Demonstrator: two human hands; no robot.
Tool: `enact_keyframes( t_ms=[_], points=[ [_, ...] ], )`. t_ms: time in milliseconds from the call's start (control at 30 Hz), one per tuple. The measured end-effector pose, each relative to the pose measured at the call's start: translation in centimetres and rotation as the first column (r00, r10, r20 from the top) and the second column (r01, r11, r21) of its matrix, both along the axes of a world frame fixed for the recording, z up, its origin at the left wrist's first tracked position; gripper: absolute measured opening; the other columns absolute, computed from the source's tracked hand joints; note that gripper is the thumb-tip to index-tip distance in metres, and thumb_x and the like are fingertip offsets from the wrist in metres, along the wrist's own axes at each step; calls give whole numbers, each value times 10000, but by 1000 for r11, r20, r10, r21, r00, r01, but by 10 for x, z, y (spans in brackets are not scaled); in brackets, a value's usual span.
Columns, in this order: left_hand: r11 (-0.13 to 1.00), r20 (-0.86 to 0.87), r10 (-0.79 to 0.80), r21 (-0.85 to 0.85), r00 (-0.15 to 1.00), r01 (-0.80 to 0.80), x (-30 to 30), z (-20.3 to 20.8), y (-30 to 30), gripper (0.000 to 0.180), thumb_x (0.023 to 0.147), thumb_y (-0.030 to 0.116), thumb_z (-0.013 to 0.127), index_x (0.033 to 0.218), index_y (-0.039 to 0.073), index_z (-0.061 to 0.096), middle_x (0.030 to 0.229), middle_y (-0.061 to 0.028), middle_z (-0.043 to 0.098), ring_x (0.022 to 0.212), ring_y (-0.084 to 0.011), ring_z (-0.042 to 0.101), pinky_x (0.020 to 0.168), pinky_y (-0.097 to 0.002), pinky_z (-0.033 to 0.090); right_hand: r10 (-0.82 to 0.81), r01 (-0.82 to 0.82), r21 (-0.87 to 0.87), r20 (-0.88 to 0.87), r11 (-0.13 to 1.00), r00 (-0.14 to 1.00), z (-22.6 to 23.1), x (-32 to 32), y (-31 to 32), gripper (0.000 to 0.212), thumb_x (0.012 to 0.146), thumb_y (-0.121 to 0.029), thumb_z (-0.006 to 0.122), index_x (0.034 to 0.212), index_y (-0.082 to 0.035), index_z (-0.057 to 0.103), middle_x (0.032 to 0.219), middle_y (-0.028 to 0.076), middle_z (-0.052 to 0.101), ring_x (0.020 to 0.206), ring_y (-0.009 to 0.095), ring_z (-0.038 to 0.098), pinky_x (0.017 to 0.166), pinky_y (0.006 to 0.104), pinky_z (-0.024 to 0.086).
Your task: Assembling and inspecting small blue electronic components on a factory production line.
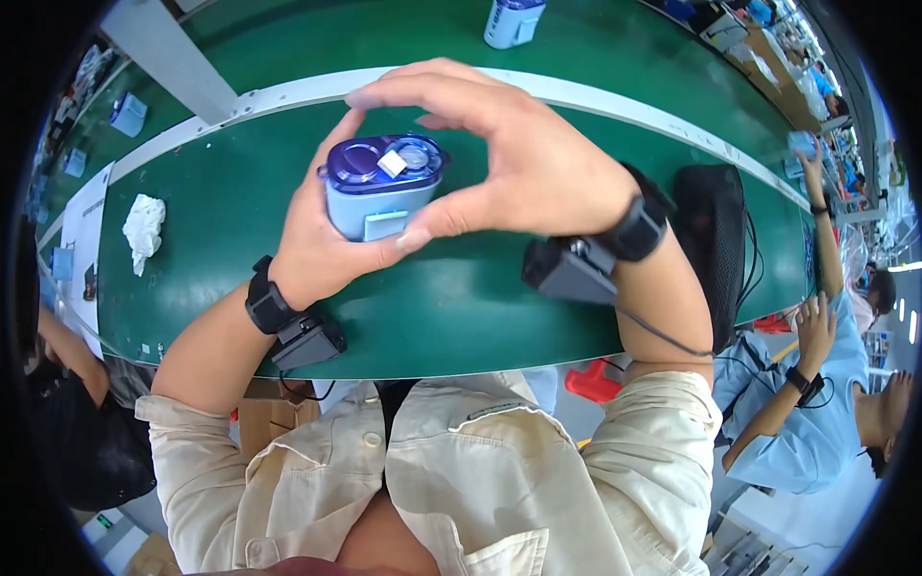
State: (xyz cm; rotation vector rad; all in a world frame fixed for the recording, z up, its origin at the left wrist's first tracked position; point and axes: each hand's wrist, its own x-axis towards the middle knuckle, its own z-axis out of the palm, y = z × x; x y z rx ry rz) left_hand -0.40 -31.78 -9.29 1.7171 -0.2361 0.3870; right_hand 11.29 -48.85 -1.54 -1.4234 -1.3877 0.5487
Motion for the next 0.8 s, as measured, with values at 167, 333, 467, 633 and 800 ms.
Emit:
enact_keyframes(
  t_ms=[167, 333, 467, 633, 800],
  points=[
    [964, 55, 146, 217, 988, -155, -1, 0, -3, 756, 647, 177, 868, 1278, 58, 471, 1108, -136, 644, 980, -250, 659, 861, -345, 524, -356, 288, 211, 509, 934, 784, -1, -25, -24, 479, 665, -100, 844, 1078, -14, 617, 1017, 92, 603, 958, 185, 568, 841, 315, 463],
    [934, 96, 161, 307, 982, -183, -4, 2, -4, 716, 645, 204, 878, 1232, 41, 502, 1109, -128, 640, 952, -252, 666, 836, -344, 535, -446, 363, 268, 395, 892, 804, -17, -33, -17, 290, 699, -85, 822, 924, -18, 652, 864, 66, 621, 808, 150, 569, 720, 277, 459],
    [906, 85, 252, 329, 964, -266, -1, 3, -8, 706, 637, 224, 888, 1205, 36, 514, 1102, -120, 640, 930, -238, 673, 804, -321, 544, -386, 358, 159, 212, 920, 898, -24, -27, -21, 209, 773, -51, 769, 937, -4, 650, 878, 69, 619, 802, 131, 573, 729, 248, 455],
    [895, 121, 250, 348, 961, -277, -1, 2, -9, 706, 631, 201, 894, 1198, 30, 508, 1091, -112, 640, 938, -204, 663, 801, -298, 542, -470, 474, 93, -62, 876, 881, -27, -35, -22, 91, 859, -30, 688, 930, 12, 649, 903, 58, 625, 819, 124, 578, 737, 240, 455],
    [877, 109, 257, 391, 960, -279, -3, 4, -7, 725, 627, 148, 900, 1205, 8, 485, 1087, -102, 635, 951, -158, 644, 822, -277, 534, -531, 540, 190, -98, 820, 842, -34, -35, -15, 116, 895, -59, 637, 962, 29, 672, 884, 81, 641, 798, 153, 602, 722, 244, 465]
  ],
)
